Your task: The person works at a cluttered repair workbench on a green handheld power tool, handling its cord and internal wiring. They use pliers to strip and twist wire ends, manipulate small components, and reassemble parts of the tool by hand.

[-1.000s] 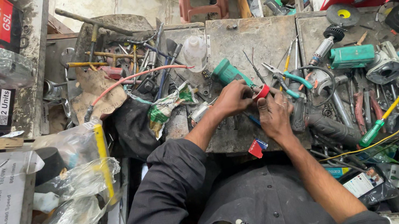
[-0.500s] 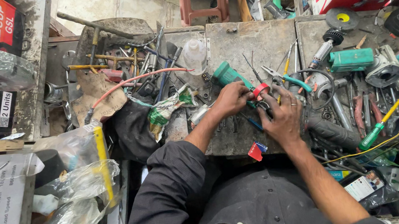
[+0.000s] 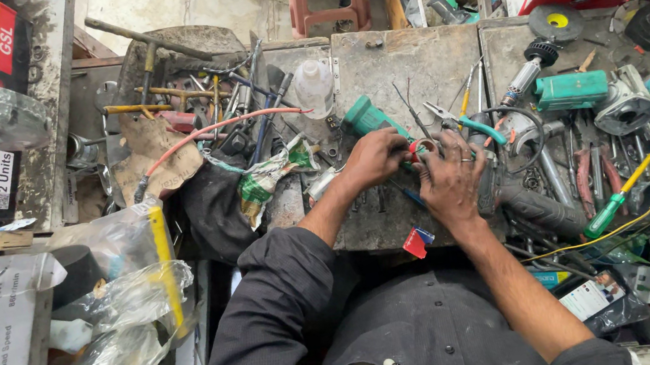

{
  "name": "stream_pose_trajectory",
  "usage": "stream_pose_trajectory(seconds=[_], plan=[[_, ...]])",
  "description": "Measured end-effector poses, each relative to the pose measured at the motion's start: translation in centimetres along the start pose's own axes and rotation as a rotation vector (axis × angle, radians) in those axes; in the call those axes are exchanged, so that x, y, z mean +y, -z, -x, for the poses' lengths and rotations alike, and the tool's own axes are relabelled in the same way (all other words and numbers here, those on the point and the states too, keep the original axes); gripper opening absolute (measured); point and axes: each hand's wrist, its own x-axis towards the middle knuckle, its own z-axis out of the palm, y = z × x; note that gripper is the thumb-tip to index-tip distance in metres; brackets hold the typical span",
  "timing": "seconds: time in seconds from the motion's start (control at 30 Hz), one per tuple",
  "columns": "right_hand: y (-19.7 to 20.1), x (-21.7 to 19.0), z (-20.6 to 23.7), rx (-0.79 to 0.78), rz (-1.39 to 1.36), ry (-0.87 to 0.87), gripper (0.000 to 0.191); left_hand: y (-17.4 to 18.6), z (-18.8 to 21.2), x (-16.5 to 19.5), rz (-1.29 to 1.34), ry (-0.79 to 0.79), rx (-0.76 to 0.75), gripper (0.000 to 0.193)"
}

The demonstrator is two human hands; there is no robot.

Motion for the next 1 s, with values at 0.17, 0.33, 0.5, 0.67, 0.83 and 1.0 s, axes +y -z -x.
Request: stream_pose_trajectory(seconds=[0.17,0.33,0.5,0.67,0.83,1.0], plan=[[0.3,-0.1,-0.1,-0.026,-0.056,-0.019,0.022,-0.2,0.1,0.2,-0.020,0.020,-0.021,0.015],[0.9,-0.6,0.0,-0.023,-0.091,-0.023,0.024,-0.6,0.0,0.3,0.023,0.082,0.024,0.016],[1.4,-0.8,0.6,-0.033,-0.178,-0.005,0.020,-0.8,0.0,0.6,0.036,0.141,0.029,0.018],[1.0,-1.3,1.5,-0.051,-0.353,-0.063,0.021,-0.2,-0.2,0.7,0.062,0.296,-0.016,0.024],[-0.2,-1.4,1.4,-0.051,-0.521,-0.189,0.029,-0.5,-0.2,0.0,0.099,0.244,0.032,0.024],[-1.0,-1.6,1.5,-0.116,-0.537,-0.217,0.028,-1.6,-0.4,-1.5,0.074,0.201,0.004,0.026]])
